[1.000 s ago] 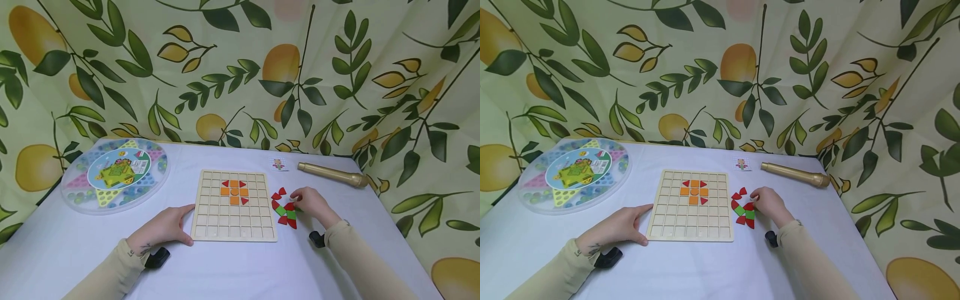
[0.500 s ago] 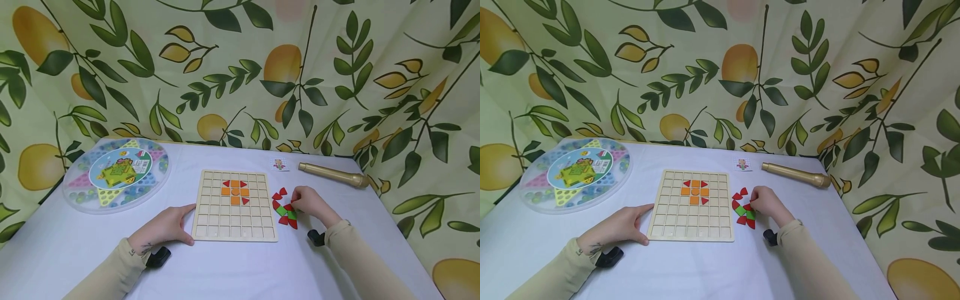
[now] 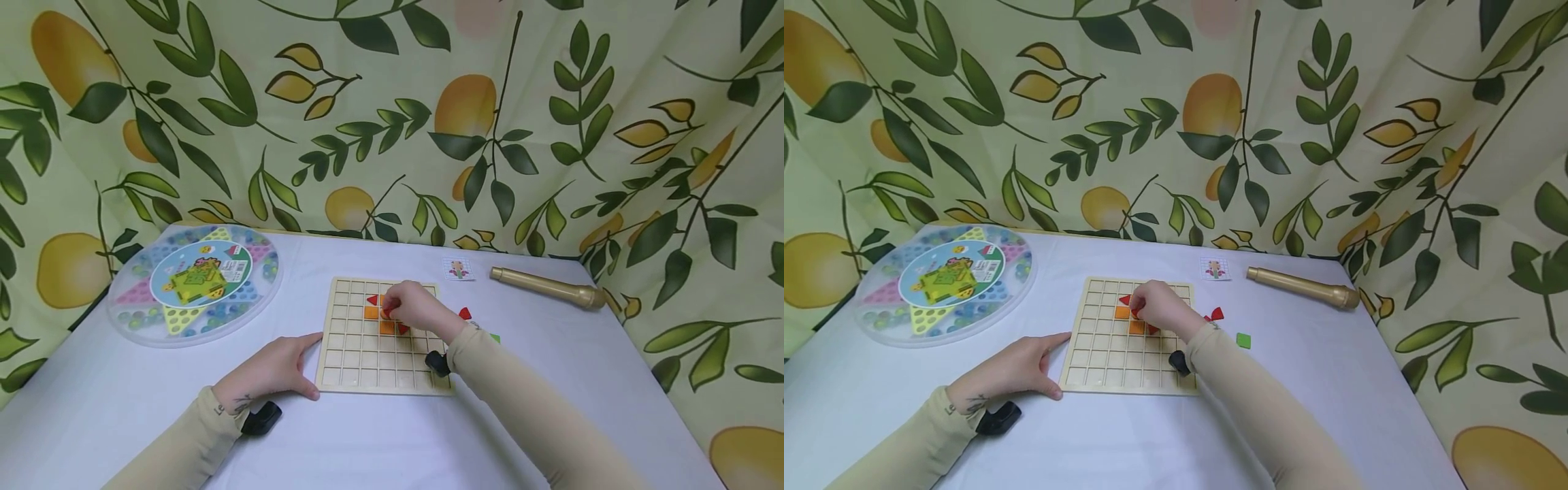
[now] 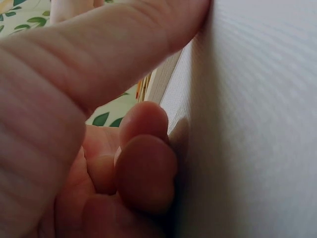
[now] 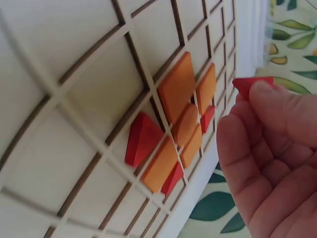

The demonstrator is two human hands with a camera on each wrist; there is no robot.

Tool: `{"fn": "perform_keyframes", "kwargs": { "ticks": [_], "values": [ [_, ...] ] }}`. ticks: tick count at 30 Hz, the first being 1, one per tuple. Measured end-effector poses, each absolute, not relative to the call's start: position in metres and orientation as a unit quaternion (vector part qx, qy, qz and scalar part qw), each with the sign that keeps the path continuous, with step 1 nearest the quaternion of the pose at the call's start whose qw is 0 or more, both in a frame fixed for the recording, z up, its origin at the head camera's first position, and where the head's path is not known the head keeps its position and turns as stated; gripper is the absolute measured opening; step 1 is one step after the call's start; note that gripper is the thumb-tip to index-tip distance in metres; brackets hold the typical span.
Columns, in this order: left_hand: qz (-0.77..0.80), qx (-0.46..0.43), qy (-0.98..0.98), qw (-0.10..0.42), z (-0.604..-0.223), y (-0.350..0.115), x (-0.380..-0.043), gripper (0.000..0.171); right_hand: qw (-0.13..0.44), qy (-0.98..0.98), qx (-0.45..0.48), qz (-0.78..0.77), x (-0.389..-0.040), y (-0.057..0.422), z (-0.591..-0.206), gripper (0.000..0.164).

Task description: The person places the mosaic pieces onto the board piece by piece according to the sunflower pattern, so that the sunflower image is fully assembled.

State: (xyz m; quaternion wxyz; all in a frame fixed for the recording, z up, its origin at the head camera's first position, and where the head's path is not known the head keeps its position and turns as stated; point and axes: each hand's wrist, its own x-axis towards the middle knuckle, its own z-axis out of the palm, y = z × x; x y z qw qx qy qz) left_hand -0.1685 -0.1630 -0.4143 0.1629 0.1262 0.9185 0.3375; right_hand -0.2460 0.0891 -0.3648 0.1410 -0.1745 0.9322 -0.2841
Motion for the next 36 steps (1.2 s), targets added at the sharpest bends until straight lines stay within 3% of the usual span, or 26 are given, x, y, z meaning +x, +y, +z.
{"fn": "perform_keyframes", "kwargs": {
  "ticks": [10,36],
  "values": [
    [0.337,0.126,0.919,0.162,-0.412,-0.161,-0.168,0.103,0.175,0.926,-0.225,-0.248,-0.256,0.060,-0.377,0.013],
    [0.335,0.126,0.919,0.166,-0.411,-0.162,-0.168,0.104,0.145,0.938,-0.275,-0.153,-0.256,0.060,-0.386,0.013]
  ]
}}
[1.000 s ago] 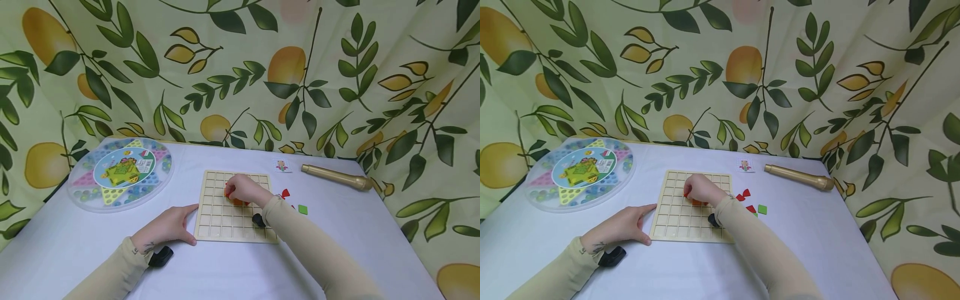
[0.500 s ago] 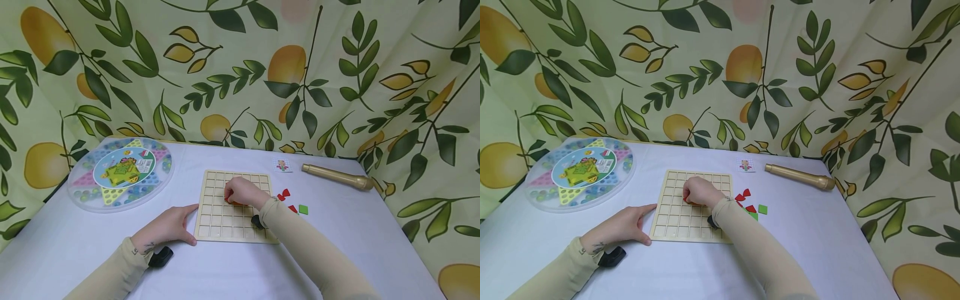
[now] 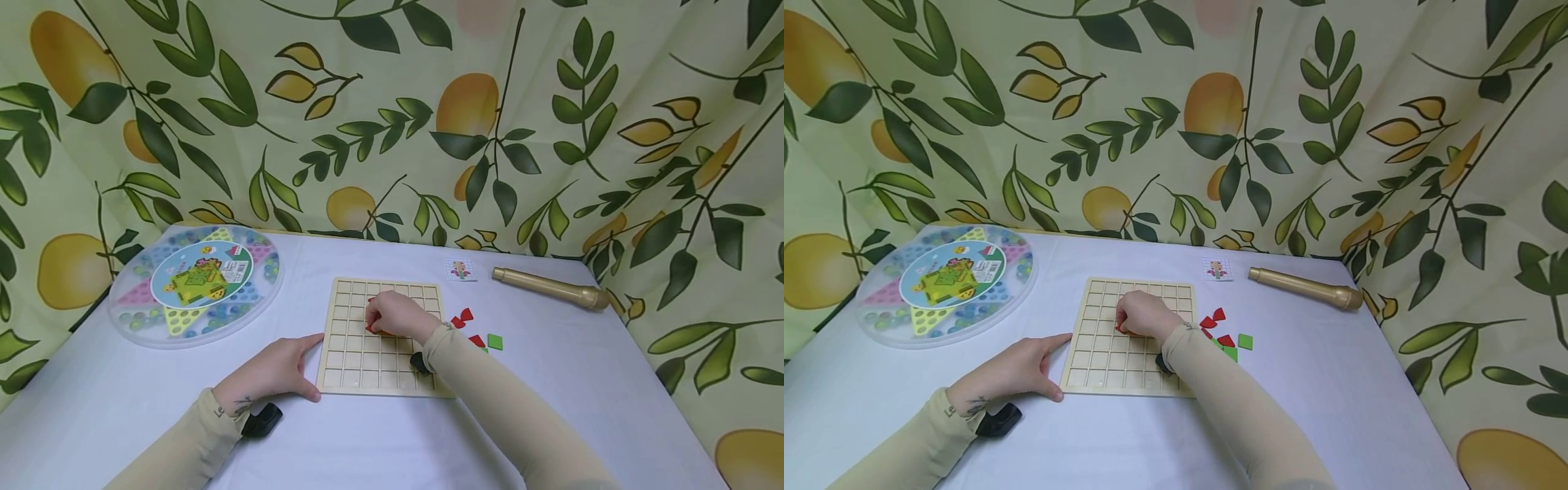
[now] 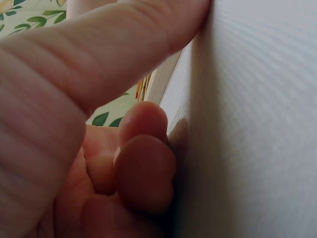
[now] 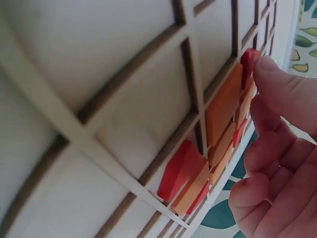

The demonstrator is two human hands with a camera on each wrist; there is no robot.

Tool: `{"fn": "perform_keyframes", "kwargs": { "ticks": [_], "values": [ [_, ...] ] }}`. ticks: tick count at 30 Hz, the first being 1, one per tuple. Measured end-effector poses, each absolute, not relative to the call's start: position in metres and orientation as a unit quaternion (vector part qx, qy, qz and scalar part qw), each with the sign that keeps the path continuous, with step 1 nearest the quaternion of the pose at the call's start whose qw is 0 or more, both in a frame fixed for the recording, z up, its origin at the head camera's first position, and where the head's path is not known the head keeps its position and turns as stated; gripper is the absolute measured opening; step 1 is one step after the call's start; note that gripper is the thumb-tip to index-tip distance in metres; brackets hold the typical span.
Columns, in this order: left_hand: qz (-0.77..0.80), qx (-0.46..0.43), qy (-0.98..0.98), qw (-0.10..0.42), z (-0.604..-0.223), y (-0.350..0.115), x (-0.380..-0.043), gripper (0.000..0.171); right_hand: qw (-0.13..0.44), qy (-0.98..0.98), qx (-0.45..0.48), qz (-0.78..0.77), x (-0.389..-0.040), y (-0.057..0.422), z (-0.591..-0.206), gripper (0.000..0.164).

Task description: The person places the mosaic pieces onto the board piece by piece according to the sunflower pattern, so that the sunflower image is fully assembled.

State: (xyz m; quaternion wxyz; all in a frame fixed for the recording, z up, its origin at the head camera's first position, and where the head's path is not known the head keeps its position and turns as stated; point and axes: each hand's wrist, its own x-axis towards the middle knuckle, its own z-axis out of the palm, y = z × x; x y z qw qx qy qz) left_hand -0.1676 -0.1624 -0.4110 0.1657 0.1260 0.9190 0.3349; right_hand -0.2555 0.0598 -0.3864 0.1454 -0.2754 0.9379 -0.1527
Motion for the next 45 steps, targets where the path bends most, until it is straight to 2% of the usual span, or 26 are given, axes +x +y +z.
{"fn": "perform_keyframes", "kwargs": {
  "ticks": [6,12,15,21,27,31,37,42,45],
  "values": [
    [0.339,0.124,0.918,0.166,-0.411,-0.162,-0.167,0.104,0.124,0.938,-0.240,-0.217,-0.256,0.071,-0.374,0.001],
    [0.340,0.123,0.917,0.166,-0.411,-0.162,-0.168,0.104,0.070,0.940,-0.154,-0.296,-0.258,0.122,-0.348,0.022],
    [0.334,0.127,0.919,0.166,-0.411,-0.163,-0.168,0.104,0.063,0.947,-0.106,-0.295,-0.254,0.155,-0.346,0.030],
    [0.331,0.130,0.920,0.167,-0.410,-0.164,-0.168,0.104,0.105,0.959,-0.019,-0.264,-0.234,0.217,-0.359,0.037],
    [0.330,0.127,0.921,0.164,-0.411,-0.162,-0.168,0.104,0.165,0.960,0.031,-0.223,-0.213,0.252,-0.385,0.043],
    [0.331,0.130,0.921,0.161,-0.412,-0.162,-0.169,0.104,0.162,0.963,0.032,-0.213,-0.207,0.258,-0.396,0.040],
    [0.331,0.136,0.920,0.158,-0.413,-0.162,-0.169,0.103,0.133,0.966,0.039,-0.218,-0.209,0.253,-0.398,0.020],
    [0.333,0.138,0.919,0.156,-0.412,-0.162,-0.167,0.103,0.103,0.943,0.069,-0.310,-0.213,0.236,-0.387,0.018],
    [0.334,0.134,0.920,0.157,-0.412,-0.162,-0.167,0.103,0.120,0.908,0.076,-0.394,-0.213,0.213,-0.381,0.020]
  ]
}}
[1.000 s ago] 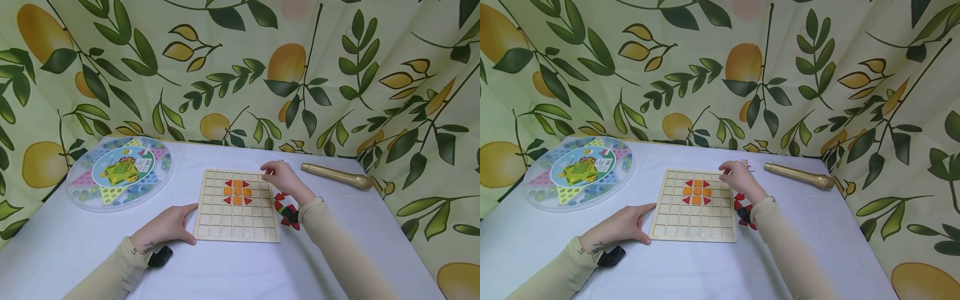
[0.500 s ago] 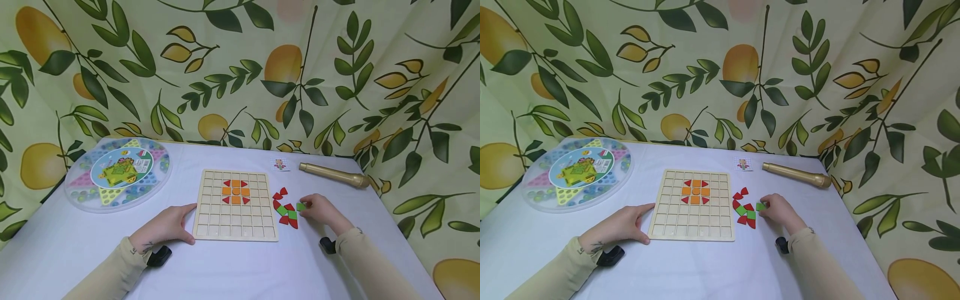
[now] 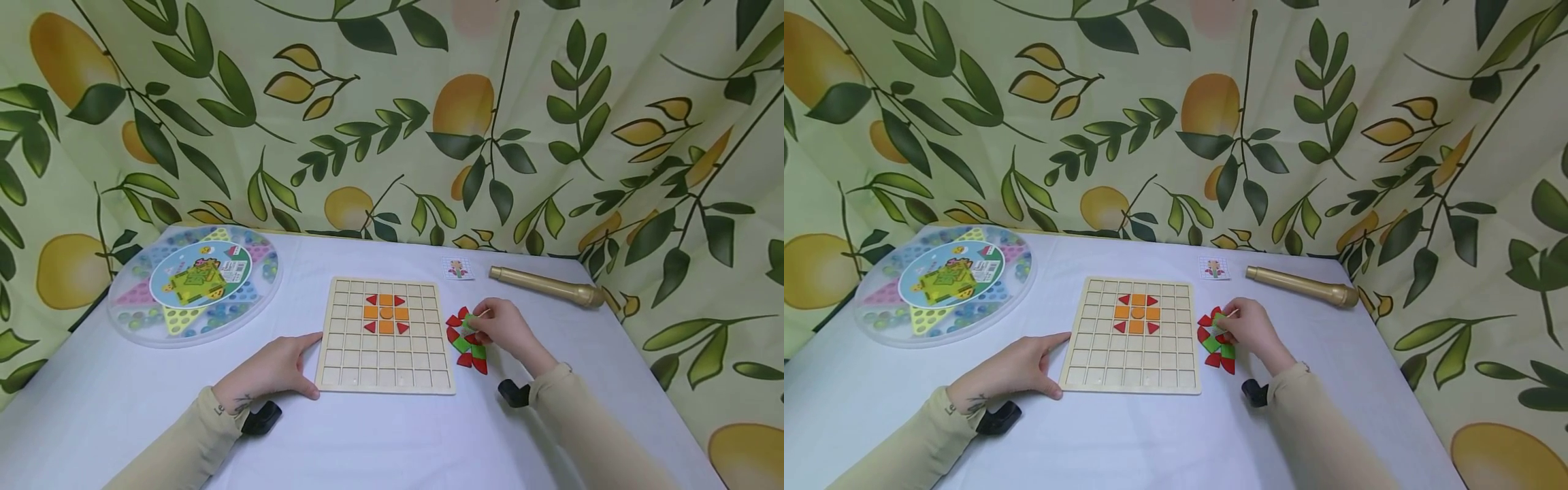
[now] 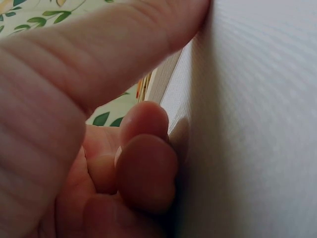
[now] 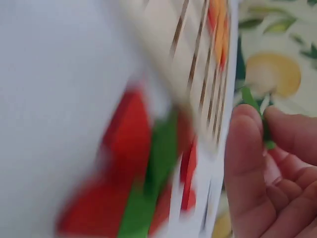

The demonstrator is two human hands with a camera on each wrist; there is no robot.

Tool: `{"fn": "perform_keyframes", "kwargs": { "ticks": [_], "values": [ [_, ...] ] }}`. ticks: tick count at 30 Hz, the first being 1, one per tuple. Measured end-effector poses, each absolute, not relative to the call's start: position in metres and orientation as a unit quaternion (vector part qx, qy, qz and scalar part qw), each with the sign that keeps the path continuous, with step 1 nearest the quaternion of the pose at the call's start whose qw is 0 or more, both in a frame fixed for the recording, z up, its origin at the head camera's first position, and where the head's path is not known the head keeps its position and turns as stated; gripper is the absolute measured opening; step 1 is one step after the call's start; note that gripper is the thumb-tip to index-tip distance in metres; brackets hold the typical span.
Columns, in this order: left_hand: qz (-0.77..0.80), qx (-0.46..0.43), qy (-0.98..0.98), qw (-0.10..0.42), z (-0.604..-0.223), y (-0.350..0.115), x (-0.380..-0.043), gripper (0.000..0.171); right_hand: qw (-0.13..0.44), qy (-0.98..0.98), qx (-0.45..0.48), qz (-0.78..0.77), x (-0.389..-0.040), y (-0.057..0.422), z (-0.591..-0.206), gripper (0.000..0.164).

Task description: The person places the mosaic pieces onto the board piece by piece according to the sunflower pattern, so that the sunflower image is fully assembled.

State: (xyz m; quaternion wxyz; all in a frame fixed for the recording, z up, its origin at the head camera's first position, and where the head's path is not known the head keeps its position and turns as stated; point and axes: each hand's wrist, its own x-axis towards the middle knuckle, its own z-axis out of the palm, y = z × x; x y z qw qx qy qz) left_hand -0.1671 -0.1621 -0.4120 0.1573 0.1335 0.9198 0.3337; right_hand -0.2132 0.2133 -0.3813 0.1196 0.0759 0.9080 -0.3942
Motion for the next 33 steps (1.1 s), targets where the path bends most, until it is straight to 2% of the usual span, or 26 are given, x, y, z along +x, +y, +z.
{"fn": "perform_keyframes", "kwargs": {
  "ticks": [7,11,18,33],
  "values": [
    [0.337,0.123,0.919,0.164,-0.412,-0.161,-0.166,0.104,0.198,0.855,0.080,-0.472,-0.211,0.149,-0.385,0.014],
    [0.339,0.122,0.919,0.163,-0.411,-0.161,-0.165,0.104,0.220,0.851,0.056,-0.474,-0.211,0.121,-0.394,0.013],
    [0.335,0.124,0.920,0.161,-0.412,-0.161,-0.166,0.104,0.199,0.857,0.061,-0.472,-0.209,0.098,-0.403,0.013],
    [0.322,0.124,0.926,0.152,-0.414,-0.161,-0.167,0.104,0.168,0.876,0.052,-0.448,-0.206,0.086,-0.401,0.010]
  ]
}}
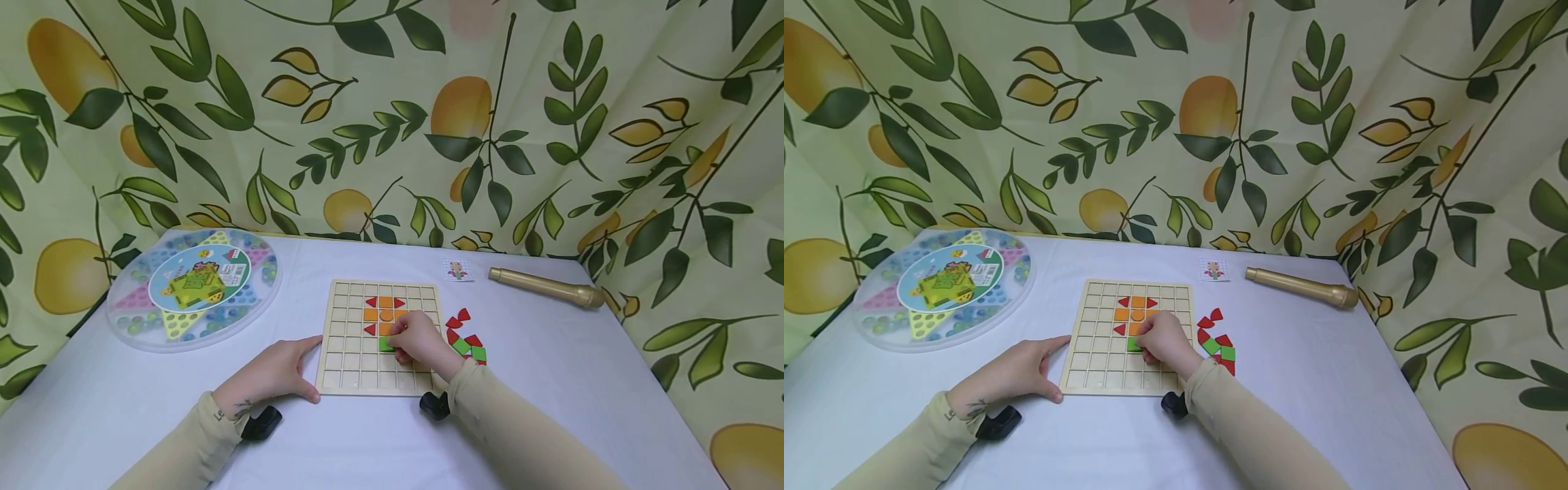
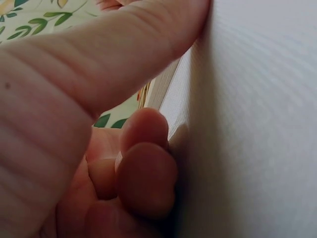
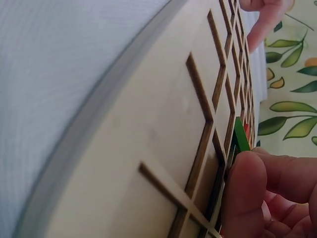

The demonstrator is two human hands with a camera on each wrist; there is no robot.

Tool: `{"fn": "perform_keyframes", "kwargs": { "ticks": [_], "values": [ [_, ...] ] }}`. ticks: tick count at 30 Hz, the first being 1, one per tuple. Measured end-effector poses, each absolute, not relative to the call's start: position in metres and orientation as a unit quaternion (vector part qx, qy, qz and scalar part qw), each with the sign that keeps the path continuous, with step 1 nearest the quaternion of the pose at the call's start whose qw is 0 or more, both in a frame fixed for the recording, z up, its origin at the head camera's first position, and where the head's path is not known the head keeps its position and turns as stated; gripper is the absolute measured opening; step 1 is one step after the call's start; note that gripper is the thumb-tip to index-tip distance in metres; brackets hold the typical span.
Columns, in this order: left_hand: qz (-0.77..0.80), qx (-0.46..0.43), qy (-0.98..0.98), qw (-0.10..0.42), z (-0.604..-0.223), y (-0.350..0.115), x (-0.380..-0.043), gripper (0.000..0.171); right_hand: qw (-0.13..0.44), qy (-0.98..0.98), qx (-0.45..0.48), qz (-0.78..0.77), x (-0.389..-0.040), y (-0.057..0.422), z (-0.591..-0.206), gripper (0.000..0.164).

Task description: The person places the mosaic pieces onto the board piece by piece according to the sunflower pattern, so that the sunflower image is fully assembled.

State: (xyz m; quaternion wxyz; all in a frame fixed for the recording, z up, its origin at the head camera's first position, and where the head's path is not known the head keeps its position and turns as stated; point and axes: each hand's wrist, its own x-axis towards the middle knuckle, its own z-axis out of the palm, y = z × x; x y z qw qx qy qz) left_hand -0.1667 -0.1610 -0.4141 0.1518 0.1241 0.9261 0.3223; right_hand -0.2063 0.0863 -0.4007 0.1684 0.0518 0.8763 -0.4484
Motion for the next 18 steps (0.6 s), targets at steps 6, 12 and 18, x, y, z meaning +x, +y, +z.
{"fn": "perform_keyframes", "kwargs": {
  "ticks": [6,12,18],
  "values": [
    [0.324,0.131,0.925,0.149,-0.414,-0.162,-0.166,0.104,0.168,0.877,0.055,-0.447,-0.205,0.087,-0.400,0.013],
    [0.328,0.134,0.923,0.151,-0.414,-0.162,-0.166,0.103,0.133,0.888,0.051,-0.437,-0.205,0.101,-0.384,0.016],
    [0.328,0.131,0.923,0.154,-0.413,-0.162,-0.166,0.104,0.096,0.899,0.094,-0.416,-0.203,0.144,-0.368,0.016]
  ]
}}
